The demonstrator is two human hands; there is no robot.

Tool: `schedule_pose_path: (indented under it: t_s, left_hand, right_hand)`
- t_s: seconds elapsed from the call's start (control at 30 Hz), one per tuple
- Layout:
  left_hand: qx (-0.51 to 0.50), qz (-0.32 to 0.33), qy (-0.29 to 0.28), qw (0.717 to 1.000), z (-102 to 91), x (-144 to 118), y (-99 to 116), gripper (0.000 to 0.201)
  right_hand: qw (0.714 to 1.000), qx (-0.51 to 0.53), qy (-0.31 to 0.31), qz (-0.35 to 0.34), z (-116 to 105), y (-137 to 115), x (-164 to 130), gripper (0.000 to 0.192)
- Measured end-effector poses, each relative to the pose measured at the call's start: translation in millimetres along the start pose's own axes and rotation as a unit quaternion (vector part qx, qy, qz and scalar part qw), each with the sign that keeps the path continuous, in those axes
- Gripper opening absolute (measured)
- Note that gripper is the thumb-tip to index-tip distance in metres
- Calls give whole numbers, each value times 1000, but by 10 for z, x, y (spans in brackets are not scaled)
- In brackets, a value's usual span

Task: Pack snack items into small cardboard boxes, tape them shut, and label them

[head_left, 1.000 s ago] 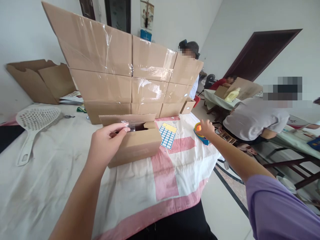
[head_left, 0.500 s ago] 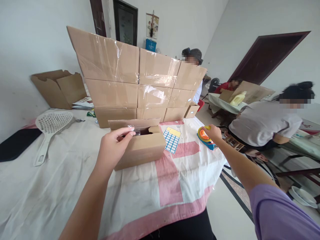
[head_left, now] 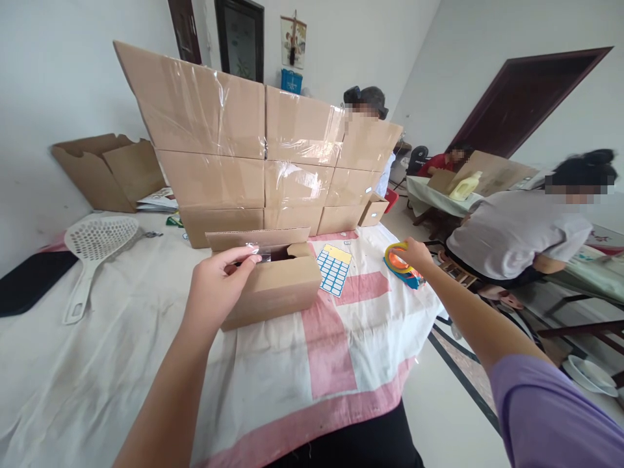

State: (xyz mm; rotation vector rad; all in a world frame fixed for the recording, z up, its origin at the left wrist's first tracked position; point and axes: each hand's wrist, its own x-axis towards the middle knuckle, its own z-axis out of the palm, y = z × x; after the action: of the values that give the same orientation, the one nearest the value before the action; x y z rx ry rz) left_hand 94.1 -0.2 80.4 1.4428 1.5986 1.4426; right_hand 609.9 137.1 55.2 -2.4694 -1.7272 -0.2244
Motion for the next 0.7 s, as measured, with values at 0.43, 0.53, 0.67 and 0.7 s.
schedule_pose_path:
  t_s: [0.43,0.53,0.67,0.7]
  left_hand:
    - [-77,1,-1,997,-39,-98,178,24]
    - [-79,-1,-12,997,-40,-166,245,29]
    - [-100,10,-29,995,-27,-212,249,28]
    - [-105,11,-33,994,-24,-214,241,27]
  right_hand:
    - [839,374,81,-387,-852,-1567,-915,24]
    - [738,475,-25,-478,-1141,-2185,-1369,21]
    - [672,503,-104,-533,-1274,-2656,-1697,15]
    - [664,500,-105,-546,-1279,-2705,-1735,9]
